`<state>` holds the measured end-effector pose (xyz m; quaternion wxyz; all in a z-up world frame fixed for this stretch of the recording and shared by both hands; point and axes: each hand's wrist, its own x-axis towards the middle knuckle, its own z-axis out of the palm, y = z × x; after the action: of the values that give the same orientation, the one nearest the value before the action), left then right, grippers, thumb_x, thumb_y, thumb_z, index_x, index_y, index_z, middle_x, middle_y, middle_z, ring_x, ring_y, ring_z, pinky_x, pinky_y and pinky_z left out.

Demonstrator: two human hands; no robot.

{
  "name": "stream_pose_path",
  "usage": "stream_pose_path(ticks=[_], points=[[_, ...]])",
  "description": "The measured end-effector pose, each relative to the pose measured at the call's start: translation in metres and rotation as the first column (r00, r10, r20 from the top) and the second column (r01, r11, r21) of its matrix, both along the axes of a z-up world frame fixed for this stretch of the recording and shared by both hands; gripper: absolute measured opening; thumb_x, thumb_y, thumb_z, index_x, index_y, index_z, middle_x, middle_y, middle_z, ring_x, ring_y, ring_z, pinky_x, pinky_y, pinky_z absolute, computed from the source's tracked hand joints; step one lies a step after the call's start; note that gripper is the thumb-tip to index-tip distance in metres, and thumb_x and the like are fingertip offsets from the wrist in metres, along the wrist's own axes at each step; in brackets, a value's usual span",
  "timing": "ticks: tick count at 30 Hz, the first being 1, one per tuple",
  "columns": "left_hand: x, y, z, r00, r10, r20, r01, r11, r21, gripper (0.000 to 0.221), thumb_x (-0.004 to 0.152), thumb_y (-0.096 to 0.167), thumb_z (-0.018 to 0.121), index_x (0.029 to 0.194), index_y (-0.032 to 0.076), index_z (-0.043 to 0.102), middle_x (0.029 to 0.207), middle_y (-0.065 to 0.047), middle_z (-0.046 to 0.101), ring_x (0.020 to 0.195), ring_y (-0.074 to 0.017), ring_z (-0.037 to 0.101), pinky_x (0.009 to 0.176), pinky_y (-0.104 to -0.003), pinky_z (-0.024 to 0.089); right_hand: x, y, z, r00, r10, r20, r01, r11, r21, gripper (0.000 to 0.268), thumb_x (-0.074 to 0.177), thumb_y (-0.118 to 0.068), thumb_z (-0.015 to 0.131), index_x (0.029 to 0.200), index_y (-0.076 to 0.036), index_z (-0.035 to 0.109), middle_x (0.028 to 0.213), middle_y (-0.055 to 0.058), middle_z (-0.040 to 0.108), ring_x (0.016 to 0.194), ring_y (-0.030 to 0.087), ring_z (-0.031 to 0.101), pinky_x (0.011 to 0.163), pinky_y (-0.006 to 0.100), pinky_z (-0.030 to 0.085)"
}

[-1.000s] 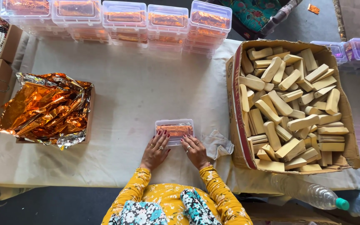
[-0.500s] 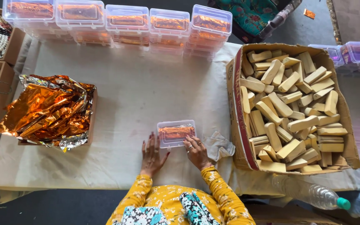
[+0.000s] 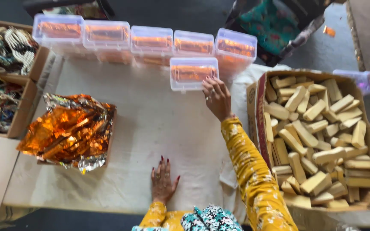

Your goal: The recorder is wiping individual rectangular wooden blocks with a white cloth and organizing them.

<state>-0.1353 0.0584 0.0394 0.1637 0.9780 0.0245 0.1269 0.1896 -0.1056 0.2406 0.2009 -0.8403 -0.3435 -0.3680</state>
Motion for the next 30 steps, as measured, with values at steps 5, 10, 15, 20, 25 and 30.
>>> stream_pose_path(ticks=[5,10,15,20,25,30], points=[[0.005,0.005,0.006,0.997,0.024,0.074,-0.021,0.999,-0.042,0.088,0.086,0.054,0.062,0.155,0.008,0.031,0.163,-0.012,0.026,0.145,-0.0265,0.032,0.116,-0.050,0.022,0.108,0.030,-0.013,0.997,-0.049,-0.064,0.047,0.998,-0.035,0.031,0.085,-0.007,0.076,0.116,-0.010,0.071,0.123,0.006,0.070,0.118,0.027,0.063,0.101,0.041,0.051],[0.002,0.007,-0.025,1.000,0.030,0.004,-0.030,0.998,0.051,0.087,0.085,0.051,0.064,0.155,0.011,0.031,0.164,-0.009,0.026,0.145,-0.0234,0.031,0.117,-0.048,0.022,0.153,0.035,-0.050,0.975,-0.169,-0.143,0.161,0.984,-0.071,0.037,0.083,-0.009,0.079,0.118,-0.012,0.072,0.127,0.007,0.070,0.120,0.027,0.063,0.106,0.046,0.042],[0.000,-0.002,-0.061,0.995,0.078,-0.061,-0.058,0.959,0.278,0.085,0.087,0.047,0.065,0.158,0.016,0.031,0.166,-0.002,0.025,0.146,-0.0178,0.030,0.121,-0.046,0.022,0.164,0.033,-0.061,0.952,-0.307,-0.003,0.301,0.934,-0.194,0.031,0.086,-0.008,0.072,0.116,-0.013,0.070,0.125,0.004,0.070,0.121,0.021,0.063,0.113,0.054,0.032],[0.006,0.002,-0.013,0.999,0.045,0.025,-0.048,0.990,0.133,0.089,0.083,0.051,0.068,0.156,0.014,0.031,0.164,-0.005,0.025,0.144,-0.0202,0.030,0.118,-0.048,0.021,0.167,0.034,-0.067,0.943,-0.324,-0.076,0.307,0.936,-0.171,0.034,0.089,-0.008,0.070,0.122,-0.014,0.068,0.130,0.005,0.068,0.126,0.023,0.060,0.109,0.048,0.032],[0.001,0.003,-0.014,1.000,-0.008,0.000,0.008,0.989,-0.146,0.096,0.078,0.051,0.074,0.153,0.009,0.031,0.161,-0.011,0.023,0.144,-0.0260,0.026,0.114,-0.051,0.019,0.151,0.039,-0.056,0.933,-0.351,-0.076,0.327,0.918,-0.224,0.054,0.079,-0.012,0.078,0.131,-0.016,0.061,0.135,0.007,0.060,0.131,0.024,0.054,0.112,0.052,0.029],[0.003,0.007,-0.001,0.882,-0.073,-0.465,0.023,0.993,-0.114,0.110,0.074,0.051,0.074,0.162,0.015,0.019,0.172,-0.007,0.011,0.150,-0.0218,0.016,0.120,-0.049,0.013,0.119,0.030,-0.051,0.938,-0.331,-0.099,0.309,0.932,-0.188,0.082,0.076,-0.019,0.085,0.148,-0.015,0.046,0.147,0.012,0.047,0.141,0.029,0.043,0.118,0.056,0.024]])
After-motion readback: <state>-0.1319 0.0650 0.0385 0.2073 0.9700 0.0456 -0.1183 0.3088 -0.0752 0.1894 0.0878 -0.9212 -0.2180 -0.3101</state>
